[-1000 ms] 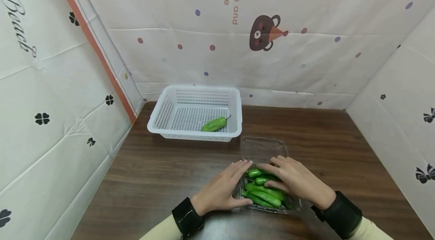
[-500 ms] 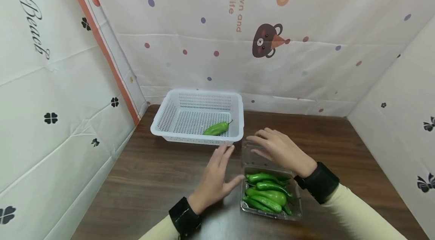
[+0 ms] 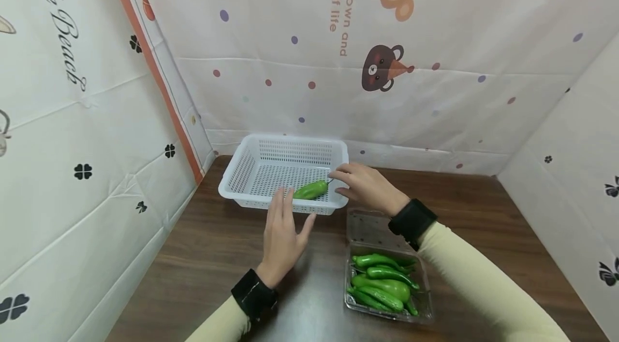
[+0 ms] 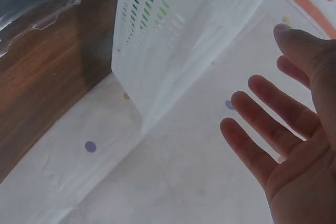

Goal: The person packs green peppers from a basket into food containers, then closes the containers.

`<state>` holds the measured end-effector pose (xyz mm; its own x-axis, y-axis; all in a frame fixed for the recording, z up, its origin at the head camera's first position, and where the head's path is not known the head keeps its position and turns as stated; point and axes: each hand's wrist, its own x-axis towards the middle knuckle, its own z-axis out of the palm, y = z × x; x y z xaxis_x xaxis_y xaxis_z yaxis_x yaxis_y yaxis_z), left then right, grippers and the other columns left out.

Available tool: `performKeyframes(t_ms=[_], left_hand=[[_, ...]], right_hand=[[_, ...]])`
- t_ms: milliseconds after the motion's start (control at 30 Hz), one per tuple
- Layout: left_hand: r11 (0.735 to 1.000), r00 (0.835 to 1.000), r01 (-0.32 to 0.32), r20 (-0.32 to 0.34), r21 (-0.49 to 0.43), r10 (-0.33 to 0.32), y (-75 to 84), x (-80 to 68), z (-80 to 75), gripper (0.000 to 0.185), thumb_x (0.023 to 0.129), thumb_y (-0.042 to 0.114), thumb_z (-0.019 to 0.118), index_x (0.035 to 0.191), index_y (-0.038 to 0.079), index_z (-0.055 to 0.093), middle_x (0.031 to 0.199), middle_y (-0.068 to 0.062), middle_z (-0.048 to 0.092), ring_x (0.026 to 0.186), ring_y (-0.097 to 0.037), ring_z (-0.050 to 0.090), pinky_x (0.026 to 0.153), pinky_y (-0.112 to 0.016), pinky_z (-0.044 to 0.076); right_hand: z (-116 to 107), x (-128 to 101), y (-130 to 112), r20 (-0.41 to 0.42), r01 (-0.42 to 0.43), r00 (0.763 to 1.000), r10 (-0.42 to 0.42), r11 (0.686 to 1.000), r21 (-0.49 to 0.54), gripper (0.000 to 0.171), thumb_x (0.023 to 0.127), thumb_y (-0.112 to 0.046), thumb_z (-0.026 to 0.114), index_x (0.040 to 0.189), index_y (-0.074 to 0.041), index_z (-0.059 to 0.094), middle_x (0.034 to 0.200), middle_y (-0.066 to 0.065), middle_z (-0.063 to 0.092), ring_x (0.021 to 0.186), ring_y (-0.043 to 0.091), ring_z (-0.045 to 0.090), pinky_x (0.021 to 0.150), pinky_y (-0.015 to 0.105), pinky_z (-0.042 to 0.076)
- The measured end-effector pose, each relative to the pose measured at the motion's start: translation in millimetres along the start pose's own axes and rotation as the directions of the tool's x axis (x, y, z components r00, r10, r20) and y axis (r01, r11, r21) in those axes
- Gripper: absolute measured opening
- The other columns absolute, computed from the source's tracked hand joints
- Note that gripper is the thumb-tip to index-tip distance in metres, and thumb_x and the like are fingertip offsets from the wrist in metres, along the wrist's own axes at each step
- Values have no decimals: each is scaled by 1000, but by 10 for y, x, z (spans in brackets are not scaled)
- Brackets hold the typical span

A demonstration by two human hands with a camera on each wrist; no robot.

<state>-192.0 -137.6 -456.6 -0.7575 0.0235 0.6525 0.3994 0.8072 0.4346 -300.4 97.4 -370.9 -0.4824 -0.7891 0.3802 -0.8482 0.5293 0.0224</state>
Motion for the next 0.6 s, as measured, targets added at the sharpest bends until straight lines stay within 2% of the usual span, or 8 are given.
performKeyframes(t_ms=[200, 367, 600], left_hand=[[998, 998, 42, -43, 47, -40, -105, 92, -12, 75, 95, 35, 73, 149, -7, 44, 156, -34, 36, 144, -48, 38, 113, -61, 37], [993, 997, 67, -54, 101, -62, -210, 198, -38, 73, 95, 36, 72, 146, -9, 46, 150, -37, 41, 139, -51, 42, 113, -61, 38], [986, 993, 119, 9, 120, -121, -303, 309, -70, 68, 98, 37, 69, 144, -8, 48, 145, -36, 47, 134, -49, 48, 106, -60, 46]], right_hand=[[103, 257, 79, 120, -71, 990, 69, 997, 9, 44, 92, -19, 79, 133, -10, 68, 122, 11, 69, 107, 24, 67, 85, 39, 59], [192, 510, 126, 227, -107, 969, 98, 994, 29, 45, 93, -22, 78, 135, -11, 67, 125, 9, 69, 113, 24, 66, 90, 38, 58], [381, 791, 164, 352, -137, 930, 103, 988, 73, 45, 91, -19, 80, 133, -9, 68, 128, 12, 68, 117, 27, 65, 97, 42, 55]])
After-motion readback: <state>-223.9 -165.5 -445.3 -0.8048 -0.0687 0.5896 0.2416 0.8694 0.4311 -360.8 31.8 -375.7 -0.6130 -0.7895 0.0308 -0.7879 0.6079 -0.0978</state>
